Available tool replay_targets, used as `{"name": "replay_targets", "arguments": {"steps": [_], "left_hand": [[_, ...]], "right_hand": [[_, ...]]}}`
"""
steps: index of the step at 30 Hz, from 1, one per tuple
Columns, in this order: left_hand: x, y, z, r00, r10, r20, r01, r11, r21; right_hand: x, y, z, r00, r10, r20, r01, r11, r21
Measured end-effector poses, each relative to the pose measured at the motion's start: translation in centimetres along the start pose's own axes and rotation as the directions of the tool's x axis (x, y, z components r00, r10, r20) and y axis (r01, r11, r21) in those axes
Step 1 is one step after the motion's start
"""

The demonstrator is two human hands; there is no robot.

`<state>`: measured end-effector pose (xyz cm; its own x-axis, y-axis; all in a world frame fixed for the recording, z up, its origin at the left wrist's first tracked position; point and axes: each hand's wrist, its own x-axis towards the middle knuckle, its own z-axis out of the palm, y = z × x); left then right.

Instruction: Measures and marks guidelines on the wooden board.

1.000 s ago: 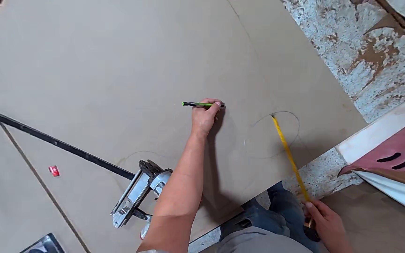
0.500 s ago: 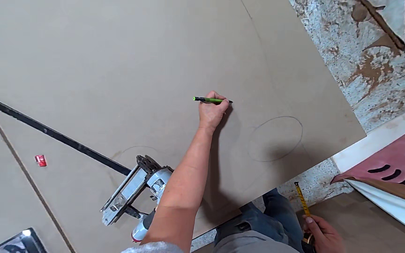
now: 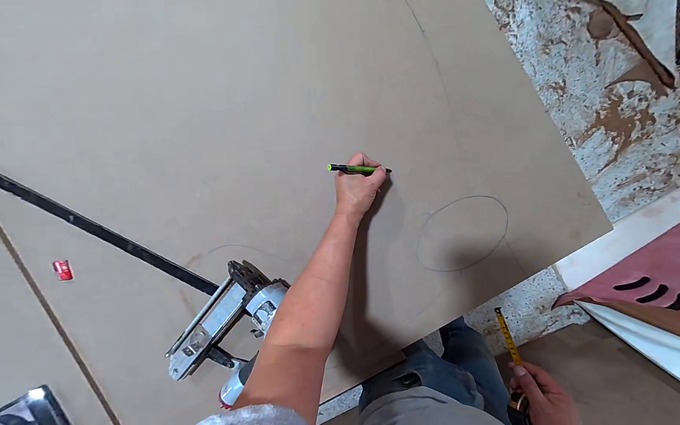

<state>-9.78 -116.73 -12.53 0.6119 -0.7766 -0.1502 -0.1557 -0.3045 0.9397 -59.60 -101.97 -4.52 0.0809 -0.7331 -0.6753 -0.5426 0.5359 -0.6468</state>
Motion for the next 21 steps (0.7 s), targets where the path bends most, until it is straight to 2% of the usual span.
{"name": "replay_targets", "arguments": {"steps": [21], "left_hand": [[0.47, 0.11, -0.86, 0.992, 0.004, 0.130, -0.004, 1.000, 0.001]], "right_hand": [[-0.25, 0.29, 0.00, 1.000, 0.011, -0.016, -0.010, 1.000, 0.004]]}}
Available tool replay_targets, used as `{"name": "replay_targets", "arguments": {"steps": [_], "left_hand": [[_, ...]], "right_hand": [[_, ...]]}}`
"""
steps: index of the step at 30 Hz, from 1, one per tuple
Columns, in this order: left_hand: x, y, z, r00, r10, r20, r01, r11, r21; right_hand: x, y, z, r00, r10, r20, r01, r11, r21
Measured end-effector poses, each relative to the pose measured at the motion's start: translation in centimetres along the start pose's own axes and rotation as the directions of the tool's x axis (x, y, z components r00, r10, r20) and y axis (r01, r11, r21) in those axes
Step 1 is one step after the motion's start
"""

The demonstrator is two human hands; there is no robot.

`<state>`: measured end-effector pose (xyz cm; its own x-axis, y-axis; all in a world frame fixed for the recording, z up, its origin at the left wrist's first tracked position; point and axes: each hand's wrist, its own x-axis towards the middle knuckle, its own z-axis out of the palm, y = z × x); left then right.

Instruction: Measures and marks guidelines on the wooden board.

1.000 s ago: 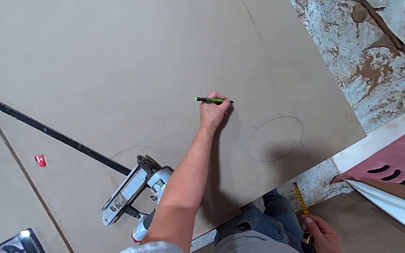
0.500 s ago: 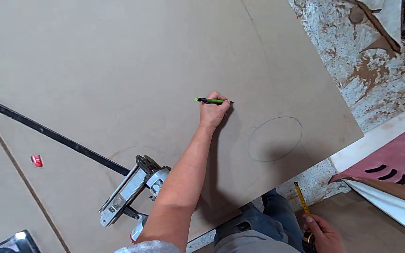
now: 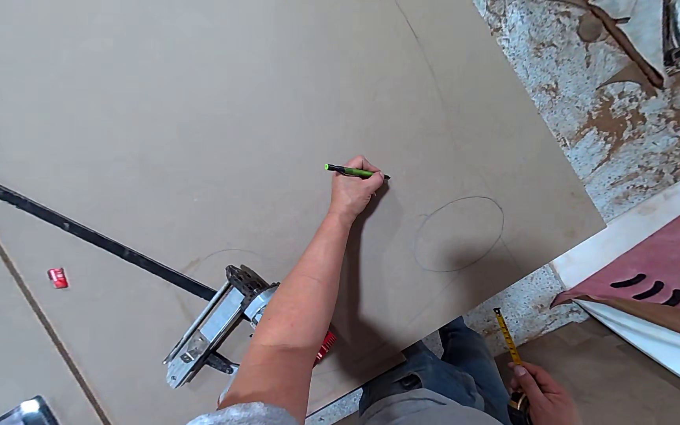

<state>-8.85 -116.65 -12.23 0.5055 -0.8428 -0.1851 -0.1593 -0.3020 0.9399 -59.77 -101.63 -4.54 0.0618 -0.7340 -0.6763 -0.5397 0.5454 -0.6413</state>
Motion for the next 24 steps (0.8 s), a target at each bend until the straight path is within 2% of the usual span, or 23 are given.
{"name": "replay_targets", "arguments": {"steps": [16, 20, 24], "left_hand": [[0.2, 0.3, -0.5, 0.999, 0.009, 0.049, -0.010, 0.999, 0.030], [0.0, -0.1, -0.6, 1.000, 0.010, 0.010, -0.010, 1.000, -0.025], [-1.6, 0.1, 0.2, 0.989, -0.059, -0.133, 0.057, 0.998, -0.019]], "right_hand": [[-0.5, 0.2, -0.5, 0.999, 0.017, -0.028, -0.018, 1.000, -0.026], [-0.6, 0.5, -1.1, 1.000, 0.020, -0.017, -0.021, 0.999, -0.039], [-0.9, 0.5, -1.8, 0.999, 0.042, -0.012, -0.042, 0.999, -0.034]]}}
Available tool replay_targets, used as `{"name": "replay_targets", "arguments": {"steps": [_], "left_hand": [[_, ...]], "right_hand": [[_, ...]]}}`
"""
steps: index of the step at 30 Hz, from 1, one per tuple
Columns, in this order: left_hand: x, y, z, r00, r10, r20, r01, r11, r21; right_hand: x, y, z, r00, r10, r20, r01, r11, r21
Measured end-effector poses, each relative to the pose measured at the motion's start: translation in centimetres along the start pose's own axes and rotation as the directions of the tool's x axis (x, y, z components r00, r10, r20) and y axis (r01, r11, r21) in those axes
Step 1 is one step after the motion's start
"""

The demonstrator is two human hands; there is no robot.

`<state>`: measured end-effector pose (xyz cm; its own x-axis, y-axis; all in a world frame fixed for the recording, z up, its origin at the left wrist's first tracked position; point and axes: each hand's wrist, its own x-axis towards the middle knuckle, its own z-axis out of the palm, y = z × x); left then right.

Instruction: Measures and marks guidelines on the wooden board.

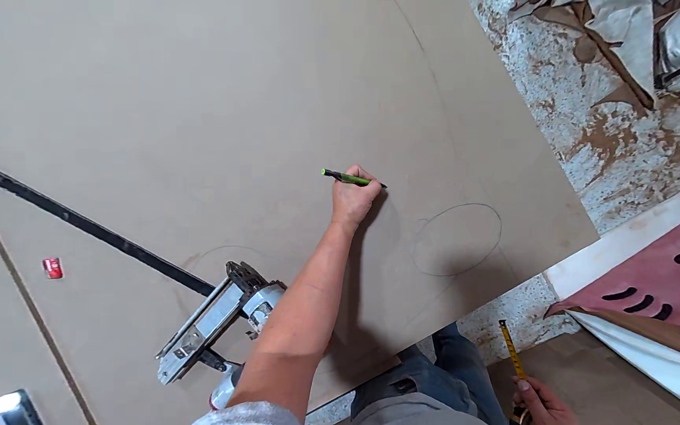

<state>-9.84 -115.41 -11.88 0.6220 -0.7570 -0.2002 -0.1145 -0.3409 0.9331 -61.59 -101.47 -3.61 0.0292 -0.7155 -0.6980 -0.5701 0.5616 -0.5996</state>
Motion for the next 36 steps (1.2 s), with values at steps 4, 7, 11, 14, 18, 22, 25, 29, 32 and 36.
{"name": "replay_targets", "arguments": {"steps": [4, 7, 11, 14, 18, 22, 25, 29, 32, 36], "left_hand": [[-1.8, 0.0, 1.5, 0.986, -0.019, -0.165, 0.026, 0.999, 0.038], [-1.7, -0.3, 1.7, 0.983, -0.007, -0.185, 0.018, 0.998, 0.059], [-1.6, -0.3, 1.7, 0.980, -0.005, -0.198, 0.019, 0.997, 0.069], [-1.6, -0.2, 1.8, 0.979, 0.002, -0.204, 0.011, 0.998, 0.062], [-1.5, -0.3, 1.7, 0.981, 0.016, -0.194, -0.003, 0.998, 0.069], [-1.5, -0.5, 1.6, 0.986, 0.028, -0.166, -0.017, 0.998, 0.064], [-1.4, -0.5, 1.6, 0.987, 0.041, -0.153, -0.035, 0.999, 0.040], [-1.5, -0.6, 1.6, 0.987, 0.063, -0.147, -0.058, 0.998, 0.038], [-1.4, -0.5, 1.6, 0.990, 0.070, -0.125, -0.062, 0.996, 0.061], [-1.1, -0.8, 1.3, 0.995, 0.036, -0.098, -0.039, 0.999, -0.026]], "right_hand": [[0.1, -0.1, -0.4, 1.000, -0.001, 0.008, 0.001, 1.000, -0.016], [0.1, -0.4, -0.9, 1.000, -0.004, 0.004, 0.004, 1.000, -0.021], [0.4, -0.5, -1.3, 1.000, -0.023, -0.005, 0.022, 0.999, -0.023], [0.6, -0.2, -1.3, 0.999, -0.032, -0.005, 0.032, 0.999, -0.009], [0.5, -0.1, -0.8, 1.000, -0.023, -0.007, 0.023, 1.000, 0.012], [0.5, 0.1, 0.0, 1.000, -0.024, -0.007, 0.024, 0.999, 0.039], [0.6, 0.1, 0.3, 1.000, -0.017, -0.002, 0.017, 0.999, 0.041], [0.7, -0.2, 0.4, 1.000, -0.017, 0.001, 0.017, 0.999, 0.035], [0.8, -0.4, 0.5, 1.000, -0.010, -0.001, 0.010, 0.999, 0.041], [0.9, -0.3, 0.6, 1.000, -0.018, -0.001, 0.018, 0.999, 0.049]]}}
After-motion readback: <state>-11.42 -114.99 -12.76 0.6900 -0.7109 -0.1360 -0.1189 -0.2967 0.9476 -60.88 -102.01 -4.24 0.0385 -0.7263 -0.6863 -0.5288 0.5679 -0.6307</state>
